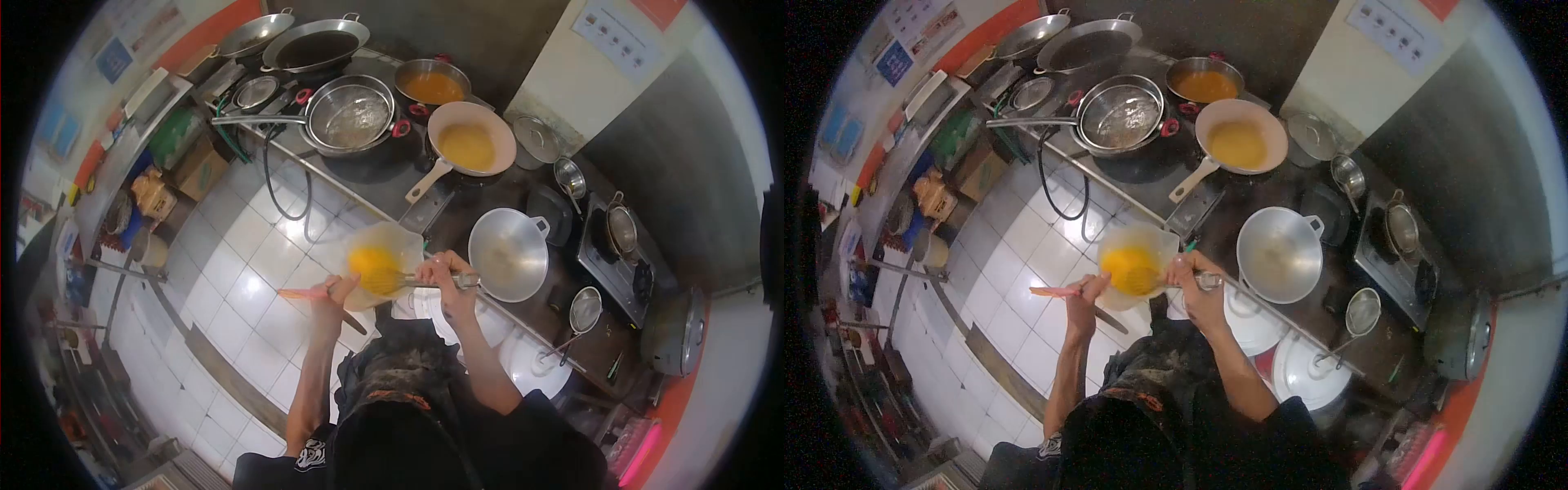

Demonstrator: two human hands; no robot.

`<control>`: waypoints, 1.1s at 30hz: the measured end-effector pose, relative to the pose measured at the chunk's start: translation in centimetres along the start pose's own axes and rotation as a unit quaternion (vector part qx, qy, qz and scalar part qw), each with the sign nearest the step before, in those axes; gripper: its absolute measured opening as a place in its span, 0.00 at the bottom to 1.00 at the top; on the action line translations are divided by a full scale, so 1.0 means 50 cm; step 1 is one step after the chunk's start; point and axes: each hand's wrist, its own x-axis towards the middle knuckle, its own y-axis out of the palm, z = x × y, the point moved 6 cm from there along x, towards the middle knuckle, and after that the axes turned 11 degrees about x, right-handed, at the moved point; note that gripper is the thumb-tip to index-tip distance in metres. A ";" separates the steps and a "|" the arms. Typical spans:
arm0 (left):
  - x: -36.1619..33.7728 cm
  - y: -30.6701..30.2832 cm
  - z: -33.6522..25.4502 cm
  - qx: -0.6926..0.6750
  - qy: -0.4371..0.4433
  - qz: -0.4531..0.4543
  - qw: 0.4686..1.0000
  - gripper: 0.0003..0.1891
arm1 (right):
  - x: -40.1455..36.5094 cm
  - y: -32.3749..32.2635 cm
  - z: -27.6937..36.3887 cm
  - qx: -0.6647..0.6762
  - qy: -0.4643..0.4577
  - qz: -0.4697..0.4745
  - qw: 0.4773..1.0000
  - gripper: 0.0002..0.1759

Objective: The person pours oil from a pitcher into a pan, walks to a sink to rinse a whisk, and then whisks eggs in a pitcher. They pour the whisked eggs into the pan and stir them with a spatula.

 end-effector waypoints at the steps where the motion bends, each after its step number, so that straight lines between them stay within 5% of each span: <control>1: 0.037 -0.001 -0.009 0.015 0.013 -0.010 1.000 0.19 | 0.023 0.014 0.004 -0.018 -0.024 0.022 0.999 0.17; 6: 0.222 0.019 -0.080 0.122 0.045 0.000 0.992 0.20 | 0.162 0.047 0.055 -0.275 -0.101 0.067 0.954 0.13; 9: 0.324 0.058 -0.149 0.152 0.104 0.009 0.983 0.21 | 0.247 -0.010 0.030 -0.220 0.028 0.000 0.975 0.16; 10: 0.356 0.073 -0.172 0.159 0.128 0.011 0.979 0.21 | 0.277 -0.026 0.029 -0.190 0.002 -0.019 0.981 0.19; 13: 0.441 0.128 -0.235 0.200 0.091 0.081 0.972 0.22 | 0.365 -0.072 0.050 -0.236 0.064 -0.055 0.968 0.22; 20: 0.631 0.273 -0.349 0.255 0.176 0.117 0.943 0.25 | 0.530 -0.136 0.133 -0.227 0.054 -0.157 0.960 0.27; 27: 0.800 0.443 -0.368 0.406 0.180 0.261 0.857 0.23 | 0.629 -0.210 0.150 -0.302 0.037 -0.213 0.928 0.32; 33: 0.872 0.536 -0.399 0.455 0.309 0.276 0.788 0.23 | 0.658 -0.237 0.151 -0.278 0.033 -0.275 0.920 0.29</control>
